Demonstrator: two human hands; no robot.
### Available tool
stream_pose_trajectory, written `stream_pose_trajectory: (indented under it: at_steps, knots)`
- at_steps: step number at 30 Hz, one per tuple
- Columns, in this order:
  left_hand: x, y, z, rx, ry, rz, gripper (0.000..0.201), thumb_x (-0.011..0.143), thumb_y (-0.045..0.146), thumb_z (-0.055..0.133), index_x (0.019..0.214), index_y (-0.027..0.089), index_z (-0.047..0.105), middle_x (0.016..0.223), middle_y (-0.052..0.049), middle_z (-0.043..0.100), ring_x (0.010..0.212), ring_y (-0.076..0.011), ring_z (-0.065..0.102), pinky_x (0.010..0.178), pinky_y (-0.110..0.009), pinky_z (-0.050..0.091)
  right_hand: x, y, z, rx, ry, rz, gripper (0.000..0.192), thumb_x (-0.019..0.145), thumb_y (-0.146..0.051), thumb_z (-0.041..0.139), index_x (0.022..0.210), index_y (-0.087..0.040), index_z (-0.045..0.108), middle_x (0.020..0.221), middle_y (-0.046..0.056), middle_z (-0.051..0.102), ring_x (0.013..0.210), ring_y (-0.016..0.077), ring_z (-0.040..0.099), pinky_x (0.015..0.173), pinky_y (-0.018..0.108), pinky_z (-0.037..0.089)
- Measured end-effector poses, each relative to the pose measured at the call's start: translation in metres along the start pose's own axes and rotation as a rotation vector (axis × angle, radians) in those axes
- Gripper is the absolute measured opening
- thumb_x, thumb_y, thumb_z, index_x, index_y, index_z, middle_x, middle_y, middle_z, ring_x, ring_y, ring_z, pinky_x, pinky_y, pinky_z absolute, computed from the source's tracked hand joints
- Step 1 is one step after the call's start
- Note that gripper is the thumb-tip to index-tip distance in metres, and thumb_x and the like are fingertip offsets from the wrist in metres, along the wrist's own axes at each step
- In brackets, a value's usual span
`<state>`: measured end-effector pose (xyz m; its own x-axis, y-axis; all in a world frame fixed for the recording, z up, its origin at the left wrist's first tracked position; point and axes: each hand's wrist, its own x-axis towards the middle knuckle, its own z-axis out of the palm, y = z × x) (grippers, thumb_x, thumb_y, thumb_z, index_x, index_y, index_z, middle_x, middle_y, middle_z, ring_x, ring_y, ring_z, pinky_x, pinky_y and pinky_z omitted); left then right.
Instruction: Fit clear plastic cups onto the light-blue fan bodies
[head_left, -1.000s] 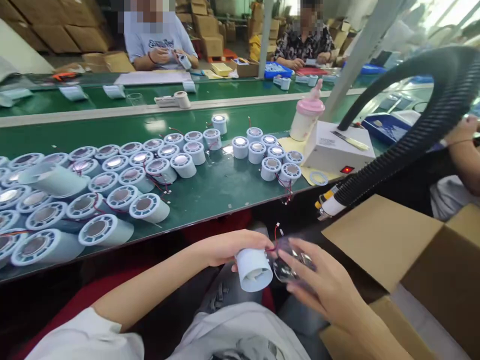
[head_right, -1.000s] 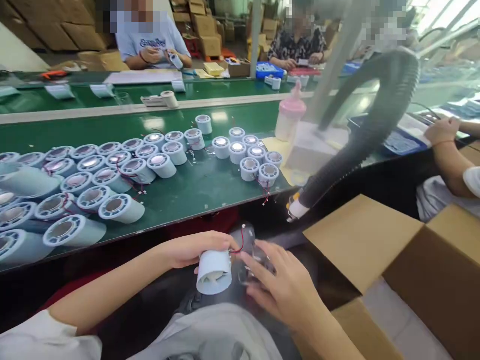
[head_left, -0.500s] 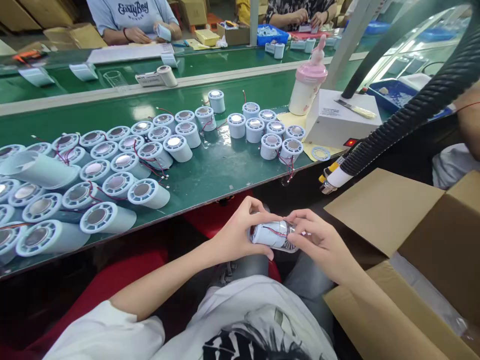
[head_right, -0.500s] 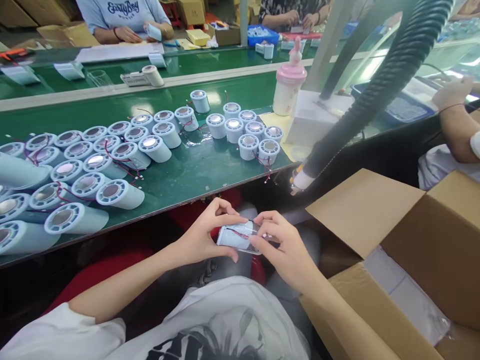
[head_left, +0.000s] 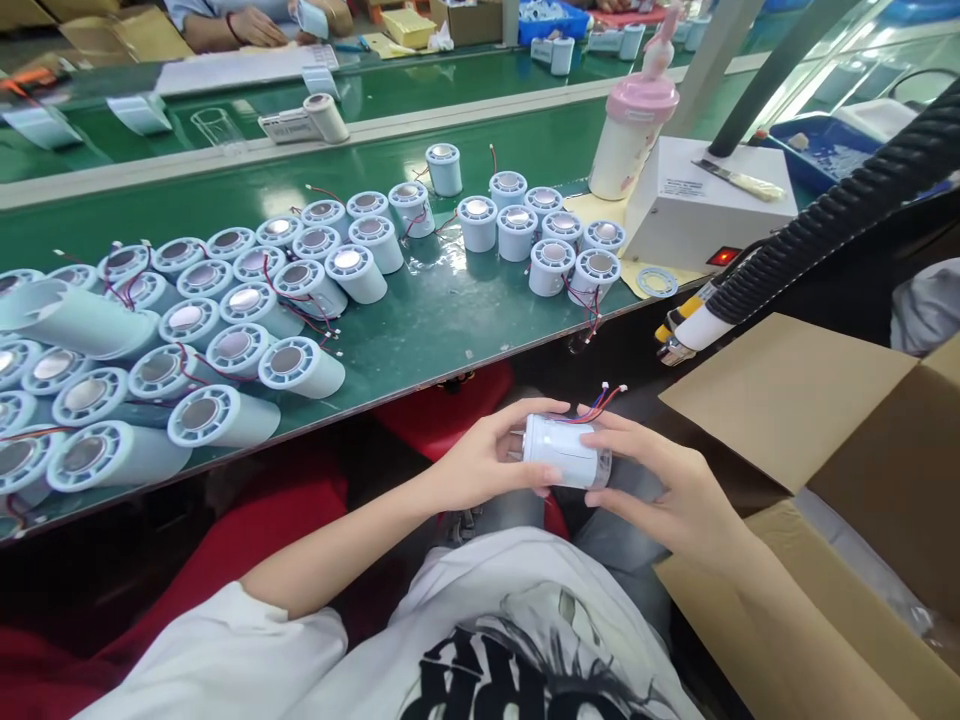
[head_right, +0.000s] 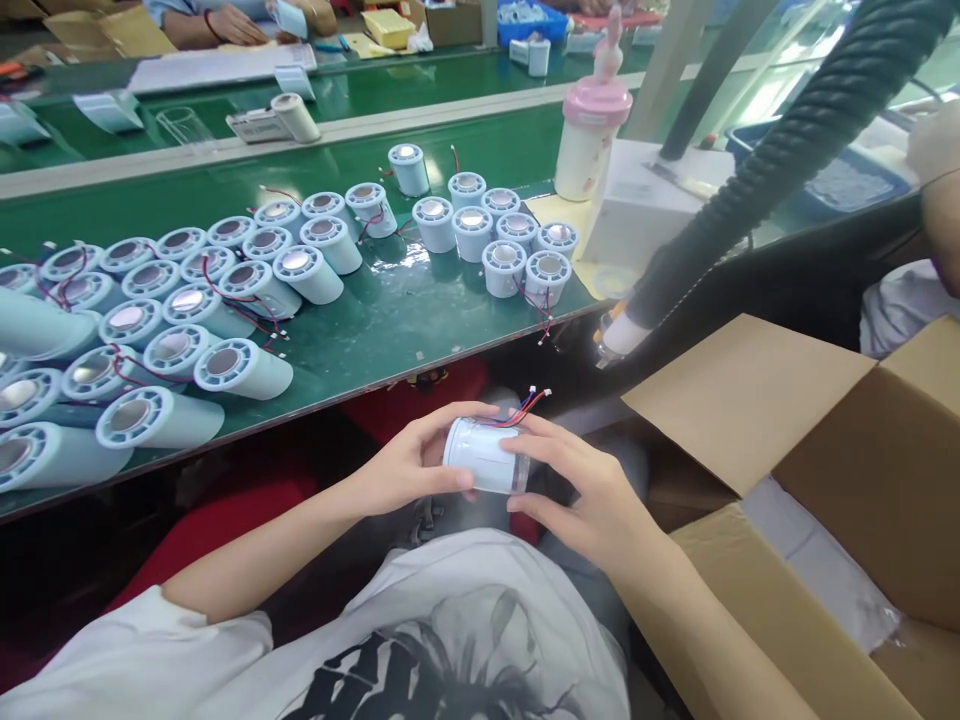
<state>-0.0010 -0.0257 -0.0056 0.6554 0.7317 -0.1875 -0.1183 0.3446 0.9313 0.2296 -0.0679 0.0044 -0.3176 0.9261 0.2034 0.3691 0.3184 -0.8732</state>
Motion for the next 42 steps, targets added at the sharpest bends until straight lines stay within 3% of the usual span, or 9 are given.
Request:
stream_pose_trajectory:
  at_steps: [2,5,8,14,19,32,42]
  knots:
    - [-0.003,0.002,0.0,0.072,-0.032,0.012,0.071,0.074,0.035,0.082,0.139,0.027,0.052,0.129,-0.01,0.06,0.099,-0.0215,0.065,0.073,-0.029,0.059,-0.004,-0.001,0.0,0.008,-0.015,-0.011,0.039,0.082,-0.017,0.076,0.117,-0.03,0.067,0.136,0.006,0.063,0.121,0.0258,0.063,0.1,0.039,0.057]
    - [-0.007,0.007,-0.002,0.238,-0.053,0.103,0.076,0.071,0.034,0.085,0.14,0.027,0.054,0.133,-0.011,0.061,0.109,-0.0246,0.065,0.088,-0.033,0.057,-0.008,-0.002,-0.001,0.142,-0.039,0.05,0.043,0.082,-0.02,0.078,0.122,-0.031,0.063,0.128,0.004,0.067,0.115,0.0228,0.066,0.096,0.035,0.06]
    - [-0.009,0.009,-0.004,0.329,-0.08,0.194,0.077,0.07,0.03,0.086,0.141,0.027,0.054,0.137,-0.012,0.06,0.116,-0.0271,0.063,0.093,-0.036,0.056,-0.01,-0.003,-0.001,0.236,-0.045,0.107,0.044,0.081,-0.021,0.079,0.121,-0.031,0.063,0.119,0.003,0.068,0.109,0.0211,0.067,0.094,0.033,0.06]
    - [-0.009,0.009,-0.007,0.431,-0.126,0.35,0.083,0.069,0.016,0.086,0.142,0.032,0.052,0.141,-0.008,0.059,0.126,-0.0247,0.059,0.101,-0.033,0.051,-0.009,-0.007,-0.003,0.377,-0.094,0.24,0.045,0.082,-0.023,0.08,0.12,-0.04,0.063,0.119,-0.004,0.066,0.108,0.0155,0.066,0.094,0.025,0.058]
    - [-0.008,0.01,-0.007,0.491,-0.134,0.433,0.085,0.066,0.013,0.087,0.141,0.031,0.053,0.143,-0.007,0.059,0.13,-0.0234,0.055,0.11,-0.033,0.043,-0.01,-0.007,-0.004,0.514,-0.123,0.343,0.038,0.083,-0.031,0.079,0.117,-0.036,0.063,0.115,-0.001,0.067,0.1,0.016,0.066,0.086,0.025,0.059]
    - [-0.007,0.008,-0.011,0.565,-0.152,0.485,0.084,0.067,0.015,0.087,0.142,0.028,0.052,0.144,-0.01,0.058,0.132,-0.025,0.054,0.114,-0.036,0.04,-0.004,-0.001,0.005,0.777,-0.112,0.572,0.037,0.084,-0.046,0.075,0.108,-0.023,0.059,0.088,0.001,0.072,0.067,0.0128,0.07,0.06,0.022,0.061]
    - [-0.008,0.008,-0.012,0.555,-0.17,0.481,0.083,0.068,0.015,0.086,0.143,0.028,0.052,0.145,-0.01,0.056,0.134,-0.0247,0.052,0.115,-0.037,0.04,-0.002,-0.008,0.012,0.78,-0.088,0.709,0.048,0.084,-0.063,0.066,0.097,-0.018,0.055,0.061,-0.001,0.067,0.05,0.0141,0.067,0.044,0.018,0.053]
